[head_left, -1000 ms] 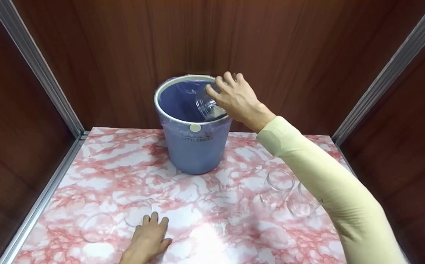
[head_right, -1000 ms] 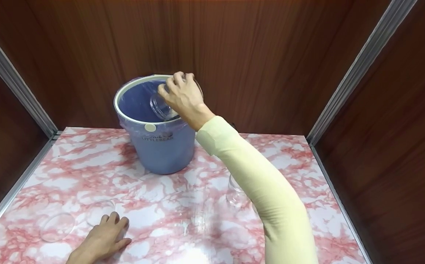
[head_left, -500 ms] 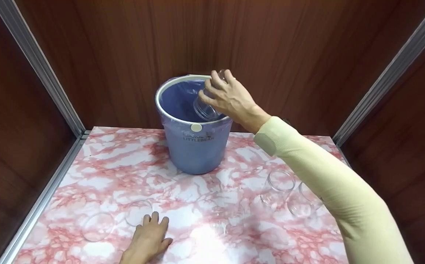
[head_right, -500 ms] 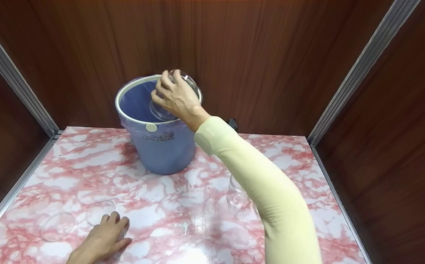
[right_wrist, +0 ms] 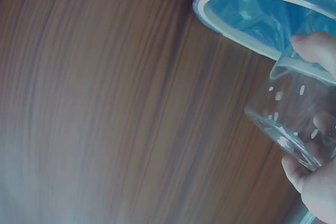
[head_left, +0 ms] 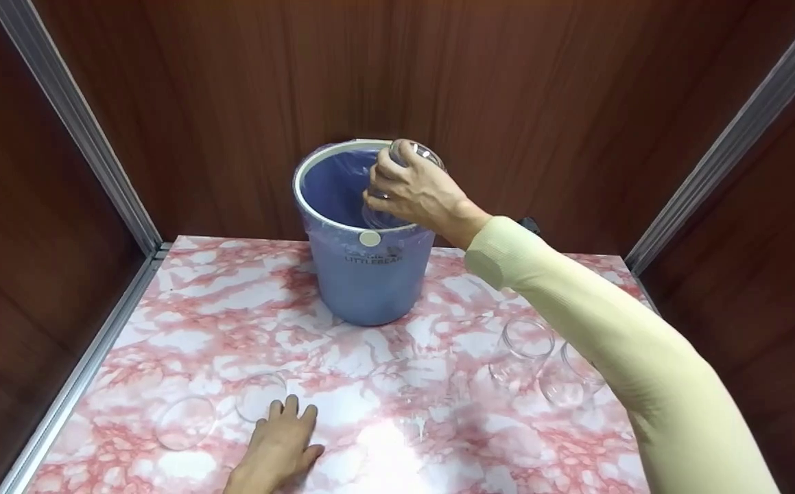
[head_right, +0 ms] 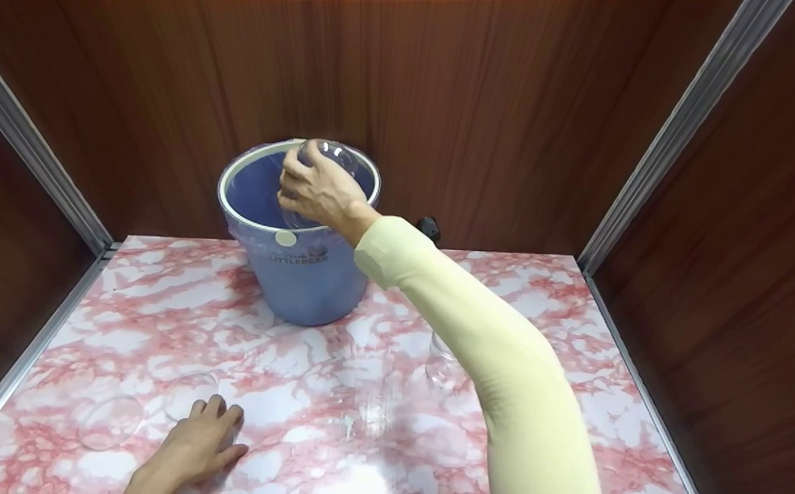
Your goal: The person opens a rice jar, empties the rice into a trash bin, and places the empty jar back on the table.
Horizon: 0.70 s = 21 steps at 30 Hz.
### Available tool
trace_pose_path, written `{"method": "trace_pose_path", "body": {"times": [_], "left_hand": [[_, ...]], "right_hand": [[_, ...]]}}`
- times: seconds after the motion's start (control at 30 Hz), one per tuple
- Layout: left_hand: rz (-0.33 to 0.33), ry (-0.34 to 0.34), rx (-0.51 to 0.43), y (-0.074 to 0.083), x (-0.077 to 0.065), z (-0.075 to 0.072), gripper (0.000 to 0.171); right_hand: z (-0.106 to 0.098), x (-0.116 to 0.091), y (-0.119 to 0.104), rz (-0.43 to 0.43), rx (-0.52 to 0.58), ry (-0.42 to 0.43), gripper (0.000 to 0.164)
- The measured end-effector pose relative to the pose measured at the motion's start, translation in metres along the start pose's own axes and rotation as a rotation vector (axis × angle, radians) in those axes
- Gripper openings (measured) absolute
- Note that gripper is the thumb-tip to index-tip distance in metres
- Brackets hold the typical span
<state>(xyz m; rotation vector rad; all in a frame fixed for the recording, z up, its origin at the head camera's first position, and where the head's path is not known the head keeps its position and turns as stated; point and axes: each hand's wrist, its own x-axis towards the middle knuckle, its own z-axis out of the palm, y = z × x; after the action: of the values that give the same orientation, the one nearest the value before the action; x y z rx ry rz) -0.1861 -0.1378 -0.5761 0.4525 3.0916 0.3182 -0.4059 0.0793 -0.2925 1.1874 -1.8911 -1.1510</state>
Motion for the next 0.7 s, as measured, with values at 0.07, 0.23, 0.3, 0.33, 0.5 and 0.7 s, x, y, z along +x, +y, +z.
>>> {"method": "trace_pose_path", "body": {"times": [0.07, 0.23, 0.3, 0.33, 0.5, 0.7], "left_hand": [[-0.004, -0.005, -0.003, -0.001, 0.0, 0.001, 0.046], [-0.021, -0.004, 0.004, -0.002, 0.0, 0.002, 0.048], [-0.025, 0.001, 0.01, -0.002, 0.0, 0.002, 0.049], [-0.024, 0.004, 0.011, -0.001, 0.0, 0.002, 0.049], [-0.023, 0.0, 0.009, -0.002, 0.0, 0.002, 0.048], [-0.017, -0.008, -0.004, -0.002, -0.002, 0.003, 0.048]], "right_hand": [[0.0, 0.002, 0.001, 0.0, 0.016, -0.014, 0.071], [-0.004, 0.005, 0.001, -0.002, 0.019, -0.036, 0.073], [-0.006, 0.006, 0.001, -0.012, 0.013, -0.035, 0.073], [-0.006, 0.006, 0.0, -0.019, 0.012, -0.036, 0.073], [-0.009, 0.007, 0.0, -0.021, 0.035, -0.06, 0.056], [-0.012, 0.008, -0.001, -0.011, 0.043, -0.059, 0.051]]}}
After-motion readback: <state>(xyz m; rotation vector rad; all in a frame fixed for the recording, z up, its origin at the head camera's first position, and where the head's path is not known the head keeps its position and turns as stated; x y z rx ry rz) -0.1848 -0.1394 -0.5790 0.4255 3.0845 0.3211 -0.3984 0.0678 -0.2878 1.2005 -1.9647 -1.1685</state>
